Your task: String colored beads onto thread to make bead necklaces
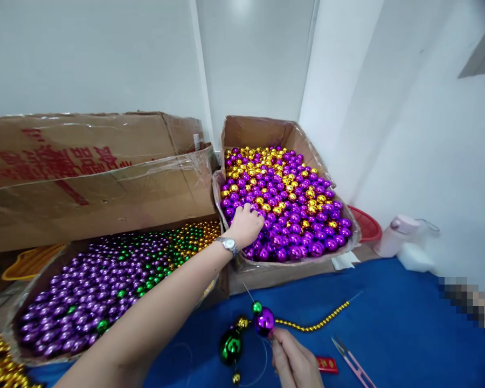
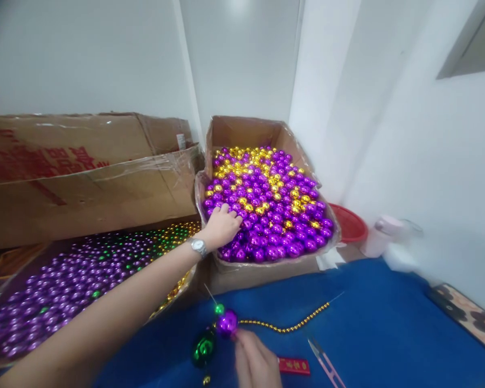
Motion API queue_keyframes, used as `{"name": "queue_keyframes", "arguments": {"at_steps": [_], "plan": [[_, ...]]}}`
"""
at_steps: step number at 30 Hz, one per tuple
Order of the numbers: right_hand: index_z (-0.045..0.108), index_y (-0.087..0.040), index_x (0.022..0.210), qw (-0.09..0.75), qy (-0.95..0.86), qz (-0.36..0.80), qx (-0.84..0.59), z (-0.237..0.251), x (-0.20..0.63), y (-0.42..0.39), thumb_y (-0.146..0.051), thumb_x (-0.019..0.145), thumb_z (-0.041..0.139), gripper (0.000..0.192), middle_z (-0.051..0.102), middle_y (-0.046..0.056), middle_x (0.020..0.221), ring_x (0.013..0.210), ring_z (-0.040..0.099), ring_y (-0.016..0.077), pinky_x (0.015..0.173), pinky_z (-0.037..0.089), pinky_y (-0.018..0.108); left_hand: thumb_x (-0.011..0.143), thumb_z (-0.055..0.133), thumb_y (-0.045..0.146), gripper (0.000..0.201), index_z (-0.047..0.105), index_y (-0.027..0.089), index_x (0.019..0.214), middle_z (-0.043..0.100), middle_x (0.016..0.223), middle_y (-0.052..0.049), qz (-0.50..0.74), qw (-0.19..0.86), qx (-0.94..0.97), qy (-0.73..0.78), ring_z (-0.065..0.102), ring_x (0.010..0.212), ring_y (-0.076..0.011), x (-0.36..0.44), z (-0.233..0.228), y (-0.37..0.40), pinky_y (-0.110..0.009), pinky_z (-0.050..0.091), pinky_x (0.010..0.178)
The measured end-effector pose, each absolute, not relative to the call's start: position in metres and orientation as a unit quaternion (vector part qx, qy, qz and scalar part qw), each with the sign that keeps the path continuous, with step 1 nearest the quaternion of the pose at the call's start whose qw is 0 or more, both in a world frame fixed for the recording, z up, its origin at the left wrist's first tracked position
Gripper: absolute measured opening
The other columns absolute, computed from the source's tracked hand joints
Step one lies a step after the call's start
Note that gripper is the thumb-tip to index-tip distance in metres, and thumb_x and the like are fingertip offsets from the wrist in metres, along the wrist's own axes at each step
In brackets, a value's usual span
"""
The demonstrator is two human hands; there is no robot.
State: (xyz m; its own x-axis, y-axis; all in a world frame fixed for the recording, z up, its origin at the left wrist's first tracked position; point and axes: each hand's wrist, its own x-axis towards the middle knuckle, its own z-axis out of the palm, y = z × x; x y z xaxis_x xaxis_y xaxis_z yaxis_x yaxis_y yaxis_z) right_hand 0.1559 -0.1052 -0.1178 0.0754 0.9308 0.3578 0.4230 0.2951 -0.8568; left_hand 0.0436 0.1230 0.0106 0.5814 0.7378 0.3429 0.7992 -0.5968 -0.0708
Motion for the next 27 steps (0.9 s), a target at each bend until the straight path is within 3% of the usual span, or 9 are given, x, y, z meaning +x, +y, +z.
{"name": "queue_keyframes", "arguments": {"at_steps": [4, 9, 14, 17, 21, 27], "plan": [[0.067, -0.022, 0.095, 0.491, -0.634, 0.271, -0.532, -0.12, 0.154, -0.105, -0.043, 0.096, 0.035, 0.038, 0.064, 0.003, 0.066, 0.056, 0.062, 0.0137, 0.049, 0.045, 0.015, 0.077, 0.057, 0.015, 0.013, 0.067, 0.012, 0.085, 0.067, 0.083, -0.02, -0.151, 0.079, -0.864, -0.473, 0.044, 0.103, -0.0366, 0.054, 0.008, 0.135, -0.052, 0.026, 0.086], [0.067, -0.023, 0.096, 0.493, -0.622, 0.266, -0.547, -0.119, 0.157, -0.109, -0.045, 0.096, 0.035, 0.039, 0.062, 0.001, 0.06, 0.051, 0.06, 0.0136, 0.046, 0.044, 0.016, 0.069, 0.064, 0.014, 0.018, 0.066, 0.013, 0.087, 0.067, 0.088, -0.018, -0.231, 0.002, -0.835, -0.5, 0.044, 0.105, -0.038, 0.061, 0.012, 0.134, -0.054, 0.026, 0.09], [0.068, -0.023, 0.098, 0.5, -0.633, 0.217, -0.55, -0.115, 0.166, -0.109, -0.041, 0.095, 0.039, 0.034, 0.065, 0.002, 0.063, 0.056, 0.065, 0.0156, 0.055, 0.05, 0.017, 0.087, 0.048, 0.032, 0.031, 0.056, 0.017, 0.112, 0.063, 0.104, -0.013, -0.34, -0.118, -0.797, -0.485, 0.057, 0.096, -0.0265, 0.033, 0.016, 0.095, -0.041, 0.044, 0.083], [0.065, -0.021, 0.103, 0.488, -0.68, 0.175, -0.518, -0.115, 0.173, -0.105, -0.03, 0.094, 0.044, 0.025, 0.07, 0.006, 0.079, 0.072, 0.069, 0.0181, 0.065, 0.053, 0.018, 0.093, 0.037, 0.035, 0.033, 0.048, 0.016, 0.117, 0.063, 0.102, -0.011, -0.416, -0.294, -0.728, -0.459, 0.063, 0.086, -0.0193, 0.006, 0.009, 0.057, -0.033, 0.051, 0.074], [0.061, -0.016, 0.107, 0.461, -0.746, 0.129, -0.463, -0.119, 0.173, -0.1, -0.017, 0.091, 0.045, 0.023, 0.071, 0.009, 0.088, 0.078, 0.07, 0.0194, 0.069, 0.054, 0.023, 0.083, 0.059, 0.024, 0.018, 0.054, 0.016, 0.099, 0.063, 0.097, -0.008, -0.549, -0.627, -0.422, -0.357, 0.063, 0.084, -0.0162, -0.018, -0.006, 0.011, -0.032, 0.052, 0.08], [0.058, -0.014, 0.109, 0.447, -0.785, 0.101, -0.416, -0.123, 0.163, -0.104, -0.011, 0.089, 0.045, 0.024, 0.071, 0.01, 0.088, 0.077, 0.069, 0.0197, 0.067, 0.055, 0.026, 0.077, 0.066, 0.013, 0.024, 0.061, 0.015, 0.101, 0.062, 0.095, -0.004, -0.619, -0.646, -0.296, -0.334, 0.061, 0.084, -0.0135, -0.033, -0.022, -0.022, -0.032, 0.052, 0.083]]}}
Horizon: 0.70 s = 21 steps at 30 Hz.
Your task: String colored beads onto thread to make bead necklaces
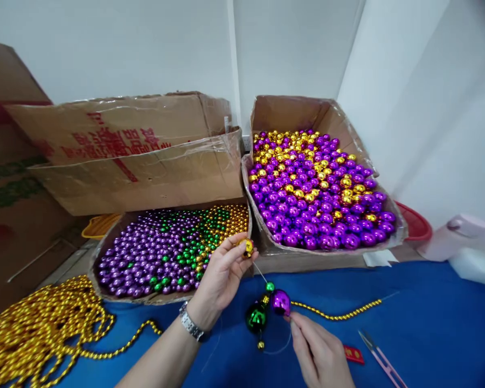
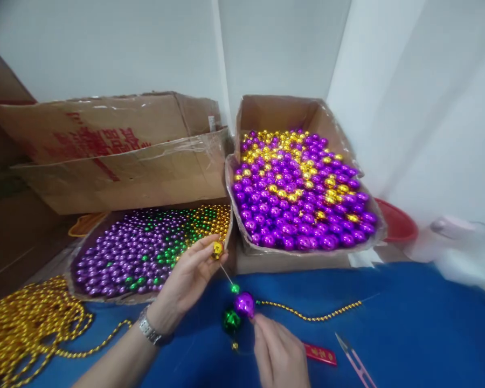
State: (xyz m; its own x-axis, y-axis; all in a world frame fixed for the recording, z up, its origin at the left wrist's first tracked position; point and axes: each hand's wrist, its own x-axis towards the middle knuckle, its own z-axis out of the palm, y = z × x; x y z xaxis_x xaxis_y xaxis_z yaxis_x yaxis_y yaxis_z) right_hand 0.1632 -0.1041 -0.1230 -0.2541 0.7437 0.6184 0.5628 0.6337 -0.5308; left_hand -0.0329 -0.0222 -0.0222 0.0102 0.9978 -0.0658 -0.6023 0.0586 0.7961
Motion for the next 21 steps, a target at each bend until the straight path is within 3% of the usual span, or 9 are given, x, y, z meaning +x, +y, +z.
{"name": "queue_keyframes", "arguments": {"at_steps": [9, 15, 21], "plan": [[0.056, -0.015, 0.111, 0.428, -0.804, 0.082, -0.405, -0.126, 0.159, -0.102, -0.011, 0.09, 0.044, 0.025, 0.07, 0.01, 0.089, 0.079, 0.069, 0.0196, 0.069, 0.056, 0.027, 0.079, 0.066, 0.017, 0.024, 0.06, 0.017, 0.103, 0.06, 0.097, -0.005, 0.612, 0.622, 0.327, 0.362, 0.058, 0.087, -0.0146, -0.036, -0.03, -0.04, -0.034, 0.051, 0.084], [0.057, -0.015, 0.107, 0.444, -0.782, 0.082, -0.43, -0.124, 0.15, -0.101, -0.013, 0.092, 0.041, 0.023, 0.07, 0.009, 0.088, 0.077, 0.069, 0.0188, 0.068, 0.056, 0.026, 0.075, 0.071, 0.016, 0.033, 0.058, 0.019, 0.105, 0.06, 0.106, -0.006, 0.587, 0.561, 0.436, 0.388, 0.057, 0.091, -0.0138, -0.031, -0.04, -0.058, -0.023, 0.047, 0.079], [0.059, -0.016, 0.109, 0.431, -0.791, 0.112, -0.421, -0.131, 0.154, -0.103, -0.014, 0.092, 0.042, 0.024, 0.07, 0.008, 0.09, 0.08, 0.069, 0.0181, 0.071, 0.056, 0.025, 0.072, 0.073, 0.015, 0.041, 0.055, 0.02, 0.109, 0.059, 0.112, -0.008, 0.58, 0.579, 0.423, 0.385, 0.056, 0.102, -0.0191, -0.038, -0.046, -0.067, -0.028, 0.046, 0.087]]}}
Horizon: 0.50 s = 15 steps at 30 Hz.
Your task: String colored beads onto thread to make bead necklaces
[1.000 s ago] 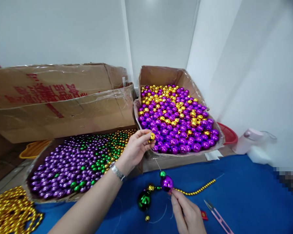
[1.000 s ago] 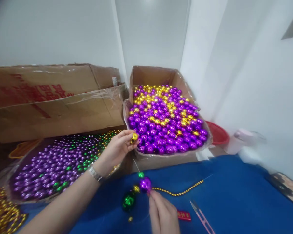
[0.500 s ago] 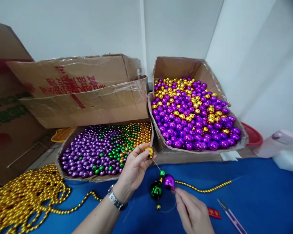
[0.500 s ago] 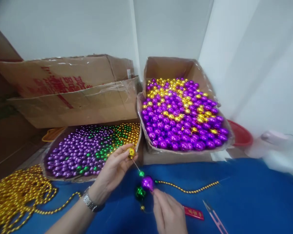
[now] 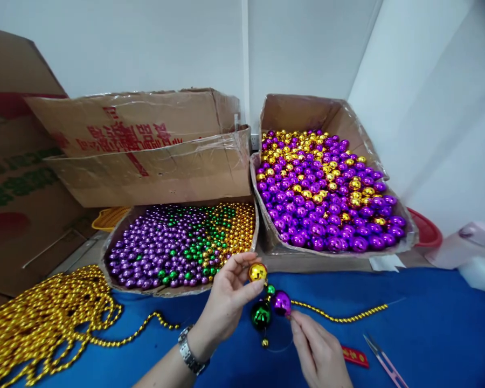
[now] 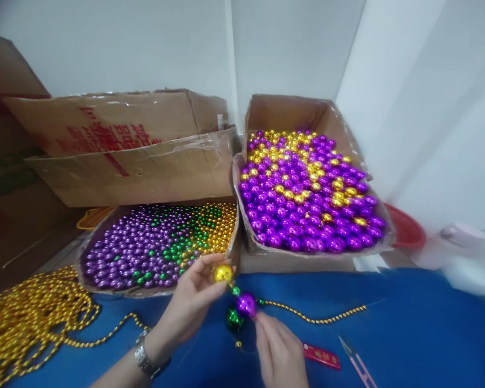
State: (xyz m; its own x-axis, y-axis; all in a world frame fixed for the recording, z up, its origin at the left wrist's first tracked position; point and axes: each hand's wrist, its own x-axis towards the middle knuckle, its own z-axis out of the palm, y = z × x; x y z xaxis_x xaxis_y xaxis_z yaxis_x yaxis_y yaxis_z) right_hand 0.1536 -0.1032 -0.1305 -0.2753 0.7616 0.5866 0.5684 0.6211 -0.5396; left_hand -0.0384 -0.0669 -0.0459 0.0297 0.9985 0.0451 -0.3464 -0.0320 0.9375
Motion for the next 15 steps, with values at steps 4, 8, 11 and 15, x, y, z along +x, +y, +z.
{"name": "queue_keyframes", "arguments": {"at_steps": [4, 8, 11, 15], "plan": [[0.059, -0.016, 0.109, 0.416, -0.799, 0.118, -0.419, -0.134, 0.155, -0.104, -0.013, 0.091, 0.042, 0.025, 0.071, 0.01, 0.094, 0.082, 0.069, 0.0187, 0.072, 0.056, 0.025, 0.069, 0.075, 0.014, 0.041, 0.058, 0.022, 0.105, 0.06, 0.111, -0.007, 0.588, 0.554, 0.44, 0.392, 0.057, 0.101, -0.0195, -0.041, -0.048, -0.071, -0.026, 0.047, 0.083], [0.06, -0.016, 0.109, 0.412, -0.799, 0.114, -0.423, -0.138, 0.155, -0.104, -0.013, 0.091, 0.043, 0.025, 0.071, 0.01, 0.093, 0.081, 0.069, 0.0197, 0.07, 0.056, 0.026, 0.069, 0.075, 0.014, 0.043, 0.057, 0.021, 0.108, 0.06, 0.112, -0.007, 0.589, 0.565, 0.422, 0.394, 0.057, 0.101, -0.0193, -0.042, -0.049, -0.073, -0.027, 0.047, 0.085], [0.06, -0.016, 0.11, 0.413, -0.804, 0.089, -0.418, -0.142, 0.156, -0.104, -0.013, 0.09, 0.045, 0.025, 0.071, 0.01, 0.092, 0.079, 0.069, 0.0201, 0.071, 0.057, 0.027, 0.07, 0.075, 0.015, 0.04, 0.057, 0.021, 0.105, 0.06, 0.11, -0.007, 0.583, 0.552, 0.434, 0.409, 0.057, 0.098, -0.0188, -0.043, -0.048, -0.074, -0.026, 0.048, 0.081], [0.059, -0.014, 0.11, 0.401, -0.813, 0.083, -0.415, -0.147, 0.156, -0.104, -0.011, 0.09, 0.045, 0.024, 0.07, 0.01, 0.087, 0.078, 0.069, 0.0202, 0.071, 0.057, 0.028, 0.069, 0.075, 0.015, 0.037, 0.058, 0.02, 0.102, 0.061, 0.105, -0.007, 0.572, 0.524, 0.467, 0.426, 0.058, 0.096, -0.0186, -0.046, -0.047, -0.077, -0.025, 0.049, 0.078]]}}
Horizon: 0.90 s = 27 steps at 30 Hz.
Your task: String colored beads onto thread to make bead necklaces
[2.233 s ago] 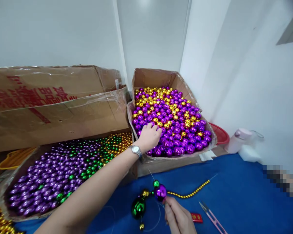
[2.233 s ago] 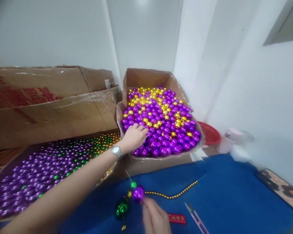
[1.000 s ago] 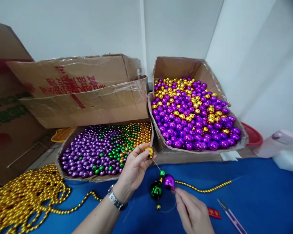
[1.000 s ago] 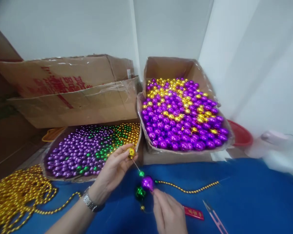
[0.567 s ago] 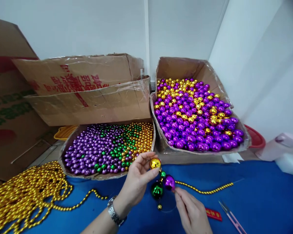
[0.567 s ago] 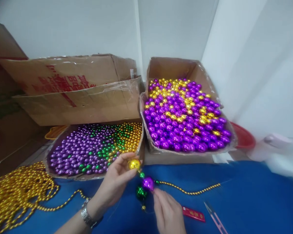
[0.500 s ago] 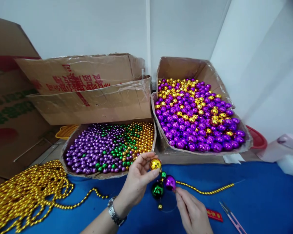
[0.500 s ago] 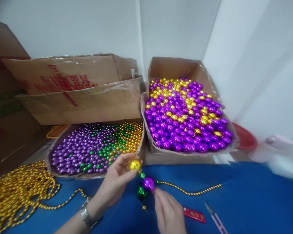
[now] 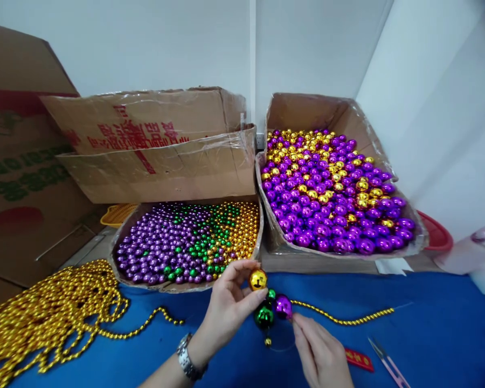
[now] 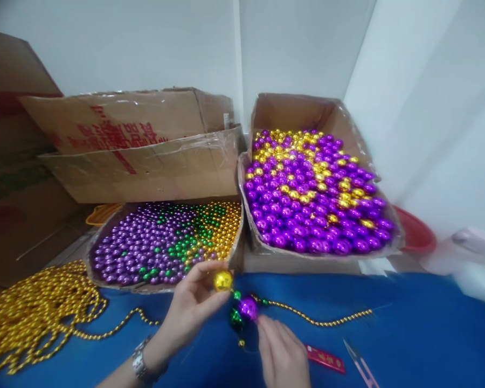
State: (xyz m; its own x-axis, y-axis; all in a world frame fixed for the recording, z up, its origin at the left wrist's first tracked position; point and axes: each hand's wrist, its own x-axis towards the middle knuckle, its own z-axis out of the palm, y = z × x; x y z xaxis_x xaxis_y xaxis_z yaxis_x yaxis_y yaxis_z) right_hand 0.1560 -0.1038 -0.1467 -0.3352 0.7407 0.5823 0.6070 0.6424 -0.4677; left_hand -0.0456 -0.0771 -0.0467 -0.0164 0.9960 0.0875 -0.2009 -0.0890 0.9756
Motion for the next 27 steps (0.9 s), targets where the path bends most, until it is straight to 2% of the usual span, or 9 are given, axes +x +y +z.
{"name": "queue_keyframes", "arguments": {"at_steps": [6, 11, 14, 17, 21, 25, 27], "plan": [[0.06, -0.016, 0.109, 0.412, -0.807, 0.104, -0.41, -0.143, 0.155, -0.105, -0.013, 0.09, 0.045, 0.024, 0.07, 0.01, 0.089, 0.08, 0.069, 0.0201, 0.072, 0.056, 0.027, 0.07, 0.074, 0.014, 0.039, 0.057, 0.021, 0.104, 0.061, 0.107, -0.006, 0.58, 0.517, 0.475, 0.413, 0.058, 0.097, -0.0184, -0.048, -0.048, -0.081, -0.026, 0.049, 0.08], [0.062, -0.02, 0.1, 0.395, -0.781, 0.229, -0.426, -0.125, 0.152, -0.106, -0.021, 0.095, 0.039, 0.024, 0.069, 0.008, 0.087, 0.078, 0.068, 0.0176, 0.068, 0.054, 0.022, 0.066, 0.076, 0.013, 0.043, 0.058, 0.021, 0.104, 0.061, 0.109, -0.008, 0.575, 0.537, 0.461, 0.41, 0.059, 0.097, -0.0195, -0.05, -0.048, -0.081, -0.027, 0.049, 0.081], [0.062, -0.02, 0.098, 0.397, -0.767, 0.266, -0.428, -0.12, 0.149, -0.107, -0.026, 0.096, 0.036, 0.026, 0.069, 0.008, 0.087, 0.078, 0.067, 0.0175, 0.068, 0.052, 0.021, 0.066, 0.077, 0.013, 0.045, 0.058, 0.022, 0.105, 0.062, 0.11, -0.008, 0.576, 0.549, 0.45, 0.406, 0.059, 0.098, -0.0198, -0.05, -0.05, -0.081, -0.028, 0.048, 0.083], [0.06, -0.022, 0.105, 0.41, -0.734, 0.287, -0.46, -0.125, 0.146, -0.111, -0.033, 0.095, 0.039, 0.026, 0.069, 0.007, 0.087, 0.077, 0.067, 0.0178, 0.068, 0.053, 0.021, 0.064, 0.078, 0.013, 0.045, 0.059, 0.021, 0.104, 0.062, 0.109, -0.008, 0.578, 0.549, 0.442, 0.411, 0.059, 0.098, -0.0206, -0.049, -0.05, -0.082, -0.028, 0.048, 0.081], [0.05, -0.023, 0.124, 0.41, -0.647, 0.383, -0.516, -0.134, 0.14, -0.116, -0.042, 0.096, 0.036, 0.036, 0.065, 0.0, 0.068, 0.062, 0.065, 0.0145, 0.06, 0.052, 0.019, 0.065, 0.078, 0.015, 0.047, 0.056, 0.021, 0.107, 0.06, 0.112, -0.009, 0.573, 0.558, 0.421, 0.428, 0.057, 0.103, -0.0224, -0.047, -0.053, -0.085, -0.029, 0.048, 0.081], [0.04, -0.022, 0.134, 0.424, -0.605, 0.476, -0.478, -0.136, 0.133, -0.117, -0.047, 0.096, 0.034, 0.046, 0.065, 0.0, 0.073, 0.071, 0.067, 0.0145, 0.072, 0.052, 0.023, 0.068, 0.076, 0.016, 0.047, 0.055, 0.022, 0.11, 0.059, 0.115, -0.01, 0.553, 0.566, 0.433, 0.431, 0.056, 0.104, -0.0219, -0.046, -0.057, -0.088, -0.03, 0.048, 0.082], [0.039, -0.021, 0.134, 0.443, -0.584, 0.503, -0.458, -0.135, 0.131, -0.116, -0.047, 0.095, 0.035, 0.047, 0.065, 0.001, 0.074, 0.072, 0.067, 0.0153, 0.072, 0.053, 0.026, 0.071, 0.074, 0.017, 0.051, 0.051, 0.024, 0.116, 0.057, 0.119, -0.01, 0.545, 0.579, 0.445, 0.412, 0.056, 0.105, -0.0214, -0.048, -0.056, -0.09, -0.031, 0.048, 0.085]]}}
